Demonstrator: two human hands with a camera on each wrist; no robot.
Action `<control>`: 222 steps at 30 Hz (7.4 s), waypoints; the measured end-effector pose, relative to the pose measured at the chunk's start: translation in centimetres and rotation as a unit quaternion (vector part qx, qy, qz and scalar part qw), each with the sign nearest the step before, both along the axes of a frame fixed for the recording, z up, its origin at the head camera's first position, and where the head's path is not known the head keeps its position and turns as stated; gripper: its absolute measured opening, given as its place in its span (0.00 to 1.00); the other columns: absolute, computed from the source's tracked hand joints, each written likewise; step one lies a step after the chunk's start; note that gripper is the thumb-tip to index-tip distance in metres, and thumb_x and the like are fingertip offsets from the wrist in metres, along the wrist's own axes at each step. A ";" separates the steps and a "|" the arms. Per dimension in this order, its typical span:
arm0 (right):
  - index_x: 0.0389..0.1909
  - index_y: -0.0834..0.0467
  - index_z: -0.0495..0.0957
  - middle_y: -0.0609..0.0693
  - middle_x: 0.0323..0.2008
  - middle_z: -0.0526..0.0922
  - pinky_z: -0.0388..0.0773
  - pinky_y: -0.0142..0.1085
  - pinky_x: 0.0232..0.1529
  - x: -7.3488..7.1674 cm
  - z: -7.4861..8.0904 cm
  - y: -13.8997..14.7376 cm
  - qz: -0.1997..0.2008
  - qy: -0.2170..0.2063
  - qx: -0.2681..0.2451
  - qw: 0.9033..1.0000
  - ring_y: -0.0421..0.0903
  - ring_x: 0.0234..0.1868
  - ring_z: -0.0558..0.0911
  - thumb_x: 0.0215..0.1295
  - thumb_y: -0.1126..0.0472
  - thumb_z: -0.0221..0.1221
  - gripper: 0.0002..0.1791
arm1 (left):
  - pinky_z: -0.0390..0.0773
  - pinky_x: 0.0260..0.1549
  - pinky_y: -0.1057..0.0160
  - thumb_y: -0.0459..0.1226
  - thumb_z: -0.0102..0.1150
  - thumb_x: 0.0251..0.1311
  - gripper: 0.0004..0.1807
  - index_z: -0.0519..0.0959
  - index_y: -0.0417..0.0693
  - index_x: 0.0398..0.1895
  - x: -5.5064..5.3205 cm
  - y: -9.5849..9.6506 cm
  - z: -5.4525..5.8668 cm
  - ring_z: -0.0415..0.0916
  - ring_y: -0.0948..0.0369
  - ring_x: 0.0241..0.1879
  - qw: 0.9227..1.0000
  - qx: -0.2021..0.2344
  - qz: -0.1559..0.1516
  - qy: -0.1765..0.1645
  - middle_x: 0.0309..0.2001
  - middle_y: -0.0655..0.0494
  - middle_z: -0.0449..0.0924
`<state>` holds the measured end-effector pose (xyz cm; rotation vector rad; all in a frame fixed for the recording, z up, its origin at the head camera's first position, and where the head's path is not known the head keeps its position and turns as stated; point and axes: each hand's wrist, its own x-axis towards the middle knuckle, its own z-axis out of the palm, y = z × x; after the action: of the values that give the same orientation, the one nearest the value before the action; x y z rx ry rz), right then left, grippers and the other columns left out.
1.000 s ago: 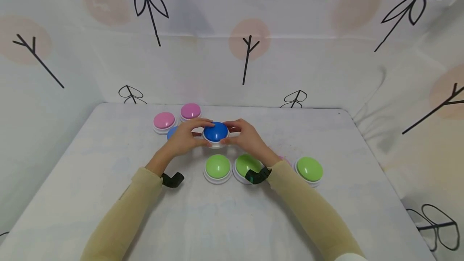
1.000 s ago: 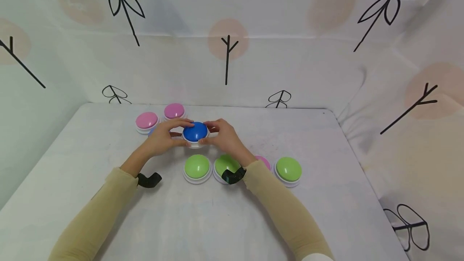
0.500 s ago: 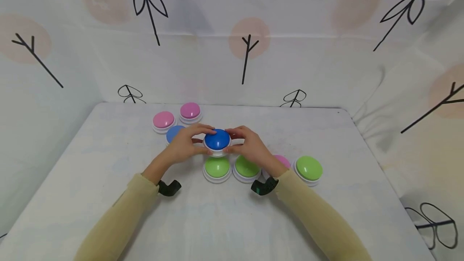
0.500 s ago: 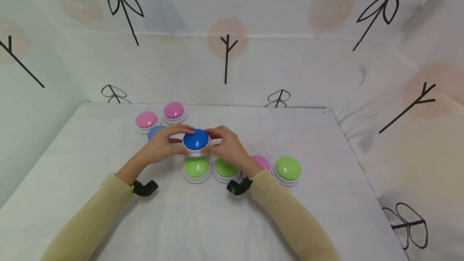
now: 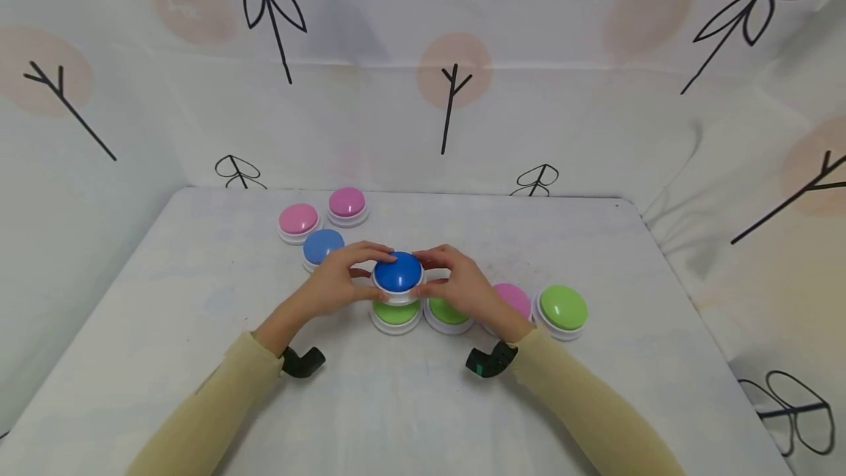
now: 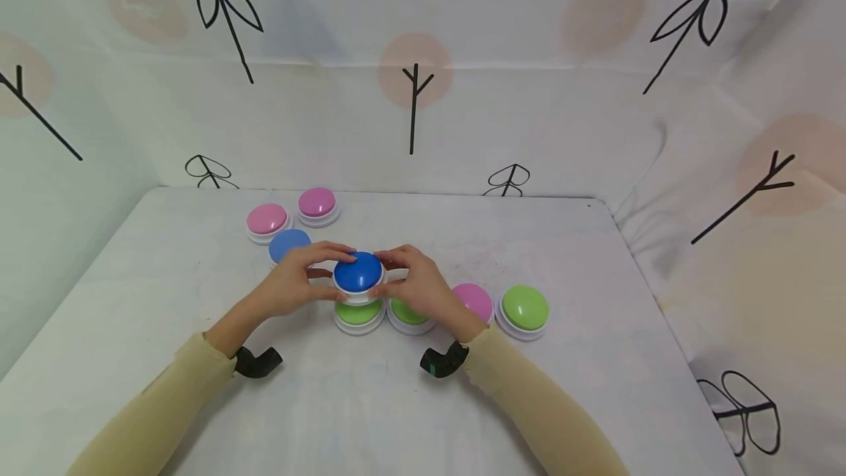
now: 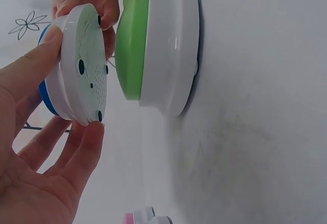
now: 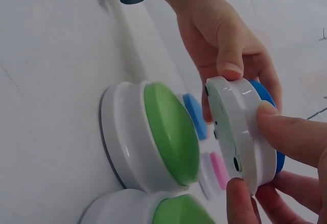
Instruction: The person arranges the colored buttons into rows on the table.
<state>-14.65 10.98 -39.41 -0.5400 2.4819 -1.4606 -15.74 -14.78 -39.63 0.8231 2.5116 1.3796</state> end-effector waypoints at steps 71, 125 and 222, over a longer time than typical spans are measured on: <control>0.55 0.54 0.83 0.43 0.46 0.78 0.77 0.35 0.56 8.6 -4.2 -0.7 0.065 0.058 -0.011 0.996 0.44 0.51 0.80 0.48 0.57 0.78 0.30 | 0.80 0.51 0.62 0.41 0.78 0.49 0.27 0.82 0.59 0.55 5.6 -1.9 -2.5 0.71 0.61 0.57 0.985 -0.027 -0.162 -0.047 0.56 0.64 0.75; 0.54 0.59 0.79 0.50 0.47 0.79 0.78 0.35 0.55 -1.5 0.0 -7.4 0.039 0.045 -0.031 0.998 0.54 0.53 0.80 0.62 0.61 0.69 0.20 | 0.81 0.47 0.48 0.36 0.71 0.58 0.26 0.77 0.43 0.60 0.5 -9.4 -0.8 0.69 0.52 0.60 0.995 -0.049 0.059 0.067 0.64 0.50 0.71; 0.63 0.57 0.76 0.50 0.59 0.77 0.78 0.34 0.55 -5.4 -1.0 -12.6 -0.027 -0.023 0.007 0.999 0.47 0.61 0.77 0.62 0.61 0.68 0.27 | 0.76 0.54 0.42 0.38 0.72 0.58 0.34 0.73 0.52 0.69 -2.6 -10.0 -0.8 0.68 0.45 0.60 0.982 -0.049 0.183 -0.005 0.62 0.44 0.73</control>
<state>-20.07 -1.57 -40.43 -0.4336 2.4874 -1.4570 -18.34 -24.73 -40.39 0.3425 2.7968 1.3340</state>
